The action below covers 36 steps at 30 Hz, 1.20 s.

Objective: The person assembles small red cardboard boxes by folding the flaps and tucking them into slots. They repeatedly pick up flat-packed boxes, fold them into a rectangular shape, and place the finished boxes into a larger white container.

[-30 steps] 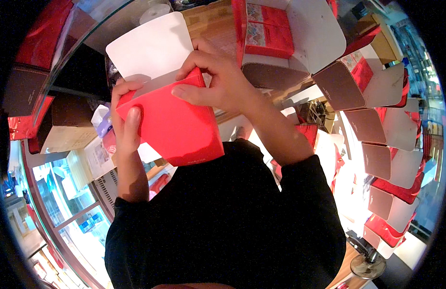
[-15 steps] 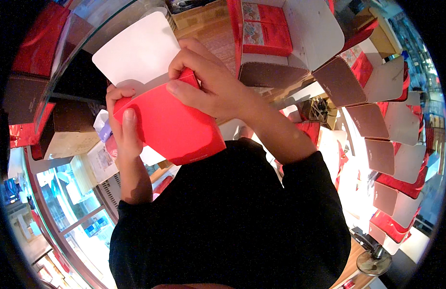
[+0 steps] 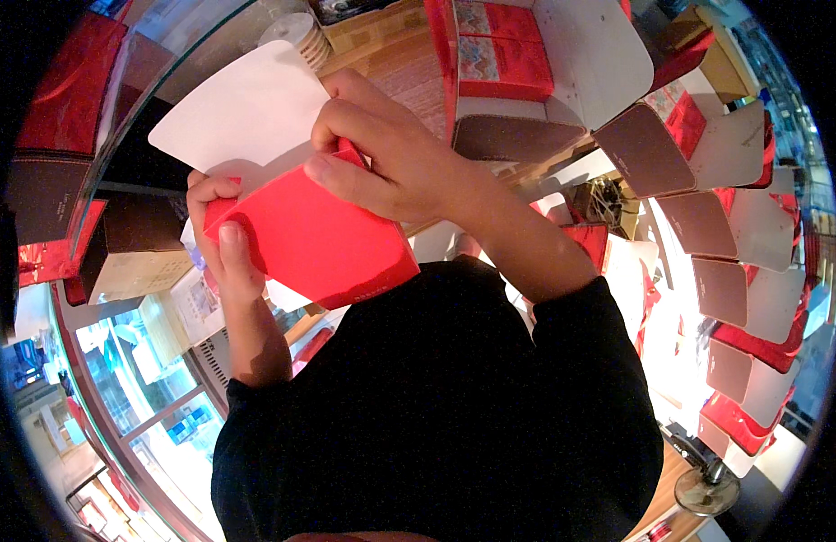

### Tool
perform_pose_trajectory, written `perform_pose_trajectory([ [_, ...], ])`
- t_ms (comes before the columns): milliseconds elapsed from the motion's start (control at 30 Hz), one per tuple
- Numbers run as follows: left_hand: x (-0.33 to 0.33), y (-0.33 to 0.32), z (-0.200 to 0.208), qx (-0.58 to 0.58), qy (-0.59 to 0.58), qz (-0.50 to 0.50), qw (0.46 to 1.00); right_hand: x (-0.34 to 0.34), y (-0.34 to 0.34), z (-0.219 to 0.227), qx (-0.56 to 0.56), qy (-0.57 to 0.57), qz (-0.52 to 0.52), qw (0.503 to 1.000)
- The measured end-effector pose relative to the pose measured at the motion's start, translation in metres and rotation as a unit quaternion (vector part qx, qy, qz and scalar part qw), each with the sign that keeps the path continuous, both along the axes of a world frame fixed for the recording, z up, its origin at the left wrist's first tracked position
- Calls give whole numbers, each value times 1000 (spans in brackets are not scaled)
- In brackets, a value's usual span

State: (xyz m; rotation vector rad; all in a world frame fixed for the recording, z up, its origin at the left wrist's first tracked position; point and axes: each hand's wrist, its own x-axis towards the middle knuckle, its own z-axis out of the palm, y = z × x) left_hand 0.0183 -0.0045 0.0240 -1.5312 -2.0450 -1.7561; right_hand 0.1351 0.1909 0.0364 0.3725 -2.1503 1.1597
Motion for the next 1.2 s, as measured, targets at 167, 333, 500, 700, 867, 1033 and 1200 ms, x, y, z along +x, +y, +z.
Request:
perform_pose_trajectory([
  [167, 3, 4, -2, 31, -36, -16, 999, -2, 0, -6, -24, 35, -1, 999],
  [333, 6, 6, -2, 38, -48, -13, 998, 4, 1, -5, -39, 1, -7, 999],
  [500, 19, 22, -1, 195, -135, -31, 971, -3, -18, -11, -300, 91, 55, 948],
  [700, 7, 19, 0, 159, -67, -81, 982, -1, -12, -13, -307, 82, 76, 945],
  [867, 5, 20, 0, 158, -58, -84, 982, 1, 1, -14, -143, 54, 66, 986],
  [1033, 0, 21, 1, 91, -41, -87, 991, 5, -3, -10, -253, -8, 67, 965],
  [1200, 11, 20, 1, 49, -228, -91, 968, 3, -3, -15, -229, 8, 54, 972],
])
